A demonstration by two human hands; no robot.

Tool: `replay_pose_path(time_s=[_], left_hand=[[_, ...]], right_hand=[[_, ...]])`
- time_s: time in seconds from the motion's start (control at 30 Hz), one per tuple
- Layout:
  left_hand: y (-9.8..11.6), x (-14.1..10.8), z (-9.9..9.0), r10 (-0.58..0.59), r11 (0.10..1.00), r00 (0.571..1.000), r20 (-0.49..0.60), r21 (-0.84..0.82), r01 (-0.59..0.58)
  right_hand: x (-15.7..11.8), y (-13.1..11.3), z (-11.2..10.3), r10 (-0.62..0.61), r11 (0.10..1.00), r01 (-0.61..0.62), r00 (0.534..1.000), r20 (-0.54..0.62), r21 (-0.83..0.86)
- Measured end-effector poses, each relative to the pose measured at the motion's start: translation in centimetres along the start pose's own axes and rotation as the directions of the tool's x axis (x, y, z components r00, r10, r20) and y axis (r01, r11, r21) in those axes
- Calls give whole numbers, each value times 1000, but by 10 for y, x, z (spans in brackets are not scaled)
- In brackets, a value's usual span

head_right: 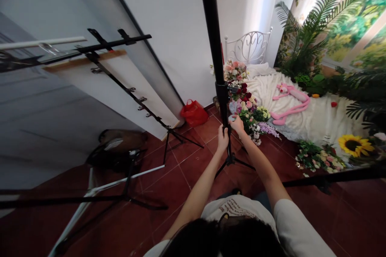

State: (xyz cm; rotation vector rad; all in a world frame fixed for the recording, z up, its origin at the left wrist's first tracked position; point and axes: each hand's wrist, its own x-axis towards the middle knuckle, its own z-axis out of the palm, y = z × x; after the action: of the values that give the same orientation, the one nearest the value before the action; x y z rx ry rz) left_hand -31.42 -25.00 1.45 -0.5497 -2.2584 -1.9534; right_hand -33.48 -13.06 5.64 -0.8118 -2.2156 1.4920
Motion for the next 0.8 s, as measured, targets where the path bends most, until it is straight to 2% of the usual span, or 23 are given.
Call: replay_pose_path(time_s=[0.07, 0.17, 0.27, 0.4, 0.53, 0.67, 0.73, 0.8], left_hand=[[1, 0, -1, 31, 1000, 999, 10, 0, -31], [3, 0, -1, 46, 999, 999, 7, 0, -46], [3, 0, -1, 40, 999, 999, 5, 0, -40], [1, 1, -1, 21, 1000, 1000, 9, 3, -21], [2, 1, -2, 20, 1000, 1000, 23, 10, -20], [3, 0, -3, 55, 998, 998, 34, -44, -53], [5, -1, -3, 70, 995, 997, 39, -70, -67], [8, -1, -4, 66, 995, 997, 43, -76, -62]], right_hand=[[-6, 2, -2, -5, 984, -14, 994, 107, 180], [-18, 8, -8, 7, 877, -148, 955, 296, 456], [-28, 15, -10, 29, 771, -251, 932, 362, 585], [-30, 19, -3, 78, 722, -225, 966, 246, 655], [-20, 14, 5, 68, 824, -104, 994, 85, 557], [-11, 5, 6, 15, 939, 5, 998, -57, 344], [-11, 0, 8, 9, 967, 17, 995, -103, 254], [-14, -3, 10, -3, 965, 41, 990, -142, 260]])
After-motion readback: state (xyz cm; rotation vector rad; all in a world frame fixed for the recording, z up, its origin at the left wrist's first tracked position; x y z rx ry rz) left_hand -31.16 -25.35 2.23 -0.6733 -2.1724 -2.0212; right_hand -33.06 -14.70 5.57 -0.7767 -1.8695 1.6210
